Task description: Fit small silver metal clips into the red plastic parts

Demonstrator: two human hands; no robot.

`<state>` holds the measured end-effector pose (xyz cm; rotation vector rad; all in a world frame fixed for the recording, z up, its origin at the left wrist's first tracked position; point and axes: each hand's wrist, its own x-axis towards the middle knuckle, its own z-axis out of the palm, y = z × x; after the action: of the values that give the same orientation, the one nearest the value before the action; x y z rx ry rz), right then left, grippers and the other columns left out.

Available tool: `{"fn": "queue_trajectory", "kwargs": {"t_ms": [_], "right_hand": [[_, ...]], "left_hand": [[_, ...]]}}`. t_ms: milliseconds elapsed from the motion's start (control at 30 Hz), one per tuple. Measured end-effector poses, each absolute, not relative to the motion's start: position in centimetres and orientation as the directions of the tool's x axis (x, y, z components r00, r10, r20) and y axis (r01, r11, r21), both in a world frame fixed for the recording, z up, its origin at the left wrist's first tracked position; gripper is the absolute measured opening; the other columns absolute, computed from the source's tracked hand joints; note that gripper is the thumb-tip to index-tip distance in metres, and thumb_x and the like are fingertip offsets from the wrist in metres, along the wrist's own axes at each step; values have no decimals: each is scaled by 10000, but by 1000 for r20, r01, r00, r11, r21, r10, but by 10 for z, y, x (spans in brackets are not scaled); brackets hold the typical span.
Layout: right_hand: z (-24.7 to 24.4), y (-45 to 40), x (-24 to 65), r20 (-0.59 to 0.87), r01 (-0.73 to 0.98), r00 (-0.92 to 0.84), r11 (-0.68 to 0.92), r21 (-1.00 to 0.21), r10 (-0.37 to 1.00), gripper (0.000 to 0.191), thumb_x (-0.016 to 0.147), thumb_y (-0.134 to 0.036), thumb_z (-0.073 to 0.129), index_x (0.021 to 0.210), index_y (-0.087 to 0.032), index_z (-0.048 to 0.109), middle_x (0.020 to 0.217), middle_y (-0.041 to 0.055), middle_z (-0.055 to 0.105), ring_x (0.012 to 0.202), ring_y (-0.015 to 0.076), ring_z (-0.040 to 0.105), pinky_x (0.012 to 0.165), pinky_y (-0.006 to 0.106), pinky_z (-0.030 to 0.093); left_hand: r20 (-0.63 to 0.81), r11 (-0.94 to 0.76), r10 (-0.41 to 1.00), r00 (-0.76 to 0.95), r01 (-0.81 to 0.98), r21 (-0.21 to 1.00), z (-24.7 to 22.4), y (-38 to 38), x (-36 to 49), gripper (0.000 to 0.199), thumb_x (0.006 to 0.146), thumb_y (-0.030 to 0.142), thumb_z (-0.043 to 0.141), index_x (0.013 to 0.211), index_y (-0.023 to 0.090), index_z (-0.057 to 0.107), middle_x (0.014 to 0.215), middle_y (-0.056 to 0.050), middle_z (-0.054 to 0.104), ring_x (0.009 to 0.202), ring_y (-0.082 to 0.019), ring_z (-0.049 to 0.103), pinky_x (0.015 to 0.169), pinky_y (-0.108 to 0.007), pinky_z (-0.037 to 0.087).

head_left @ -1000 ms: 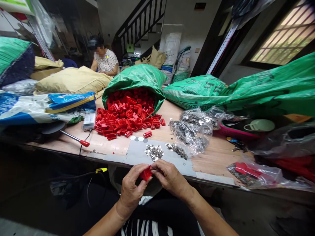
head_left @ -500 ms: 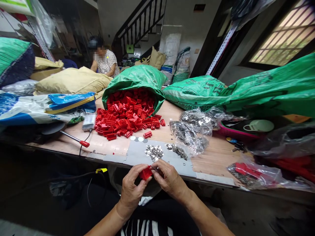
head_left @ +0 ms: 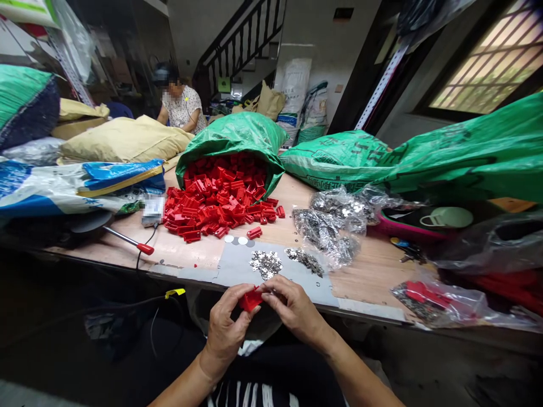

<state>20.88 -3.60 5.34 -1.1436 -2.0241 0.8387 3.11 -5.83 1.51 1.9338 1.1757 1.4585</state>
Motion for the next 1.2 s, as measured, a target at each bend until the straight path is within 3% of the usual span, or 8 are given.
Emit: {"fn": "queue_trajectory", "kwargs": {"t_ms": [133, 467, 633, 800, 933, 1033, 1100, 1200], "right_hand": [[52, -35, 212, 119, 455, -296, 249, -855, 948, 90, 887, -268, 526, 850, -197, 568, 717, -27, 544, 606, 109, 446, 580, 233, 362], [30, -34, 208, 20, 290, -372, 136, -947, 928, 149, 830, -265, 578, 781, -195, 456, 731, -44, 428, 683, 109, 395, 623, 221, 357], [15, -42, 210, -84, 135, -384, -34, -990, 919, 256, 819, -396, 603, 824, -202, 435, 755, -39, 444, 643, 96, 404, 573, 207, 362], [15, -49, 213, -229, -18, -504, -275, -961, 833, 387, 794, -538, 598, 877, -227, 383, 600, -98, 359, 471, 56, 281, 443, 170, 214], [17, -55, 210, -270, -124, -507, -380, -917, 819, 402, 752, -497, 662, 862, -226, 385, 595, -101, 375, 449, 42, 262, 426, 161, 192], [15, -58, 206, -271, -212, -512, -426, -880, 815, 422, 715, -477, 693, 841, -218, 385, 601, -102, 365, 433, 30, 245, 414, 159, 191], [15, -55, 206, -264, -181, -524, -409, -894, 809, 405, 733, -482, 675, 858, -214, 398, 613, -95, 385, 436, 33, 272, 418, 160, 211], [21, -41, 211, -242, 18, -478, -266, -964, 844, 358, 796, -485, 604, 963, -213, 441, 674, -63, 478, 463, 56, 365, 445, 179, 284]], "left_hand": [[532, -520, 843, 77, 363, 773, 13, -59, 30, 299, 809, 213, 633, 1108, 218, 615, 1027, -87, 696, 952, -215, 662, 832, -362, 558], [529, -545, 836, 144, 318, 775, 13, -65, 35, 315, 813, 138, 602, 1118, 217, 605, 1031, -70, 697, 956, -203, 660, 841, -329, 547], [489, -522, 853, 183, 289, 802, 10, -70, 36, 306, 818, 140, 589, 1111, 225, 606, 1032, -72, 699, 954, -209, 663, 830, -344, 555], [431, -469, 881, 197, 233, 852, 6, -72, 32, 305, 807, 168, 617, 1104, 239, 618, 1060, -67, 707, 986, -219, 662, 853, -359, 551], [391, -429, 895, 215, 175, 886, 0, -70, 26, 304, 783, 220, 662, 1084, 251, 640, 1041, -49, 730, 1091, -253, 625, 1006, -447, 447], [296, -320, 929, 221, 84, 944, -6, -69, 24, 291, 764, 265, 686, 1052, 232, 665, 1042, -65, 731, 1176, -282, 564, 1036, -474, 404], [190, -192, 963, 188, -11, 981, -9, -69, 24, 295, 745, 280, 706, 1029, 208, 673, 1068, -84, 720, 1144, -286, 585, 991, -438, 453], [55, -27, 991, 126, -215, 976, -10, -66, 27, 304, 745, 282, 708, 1027, 182, 655, 1040, -85, 718, 977, -241, 664, 891, -358, 517]]}}
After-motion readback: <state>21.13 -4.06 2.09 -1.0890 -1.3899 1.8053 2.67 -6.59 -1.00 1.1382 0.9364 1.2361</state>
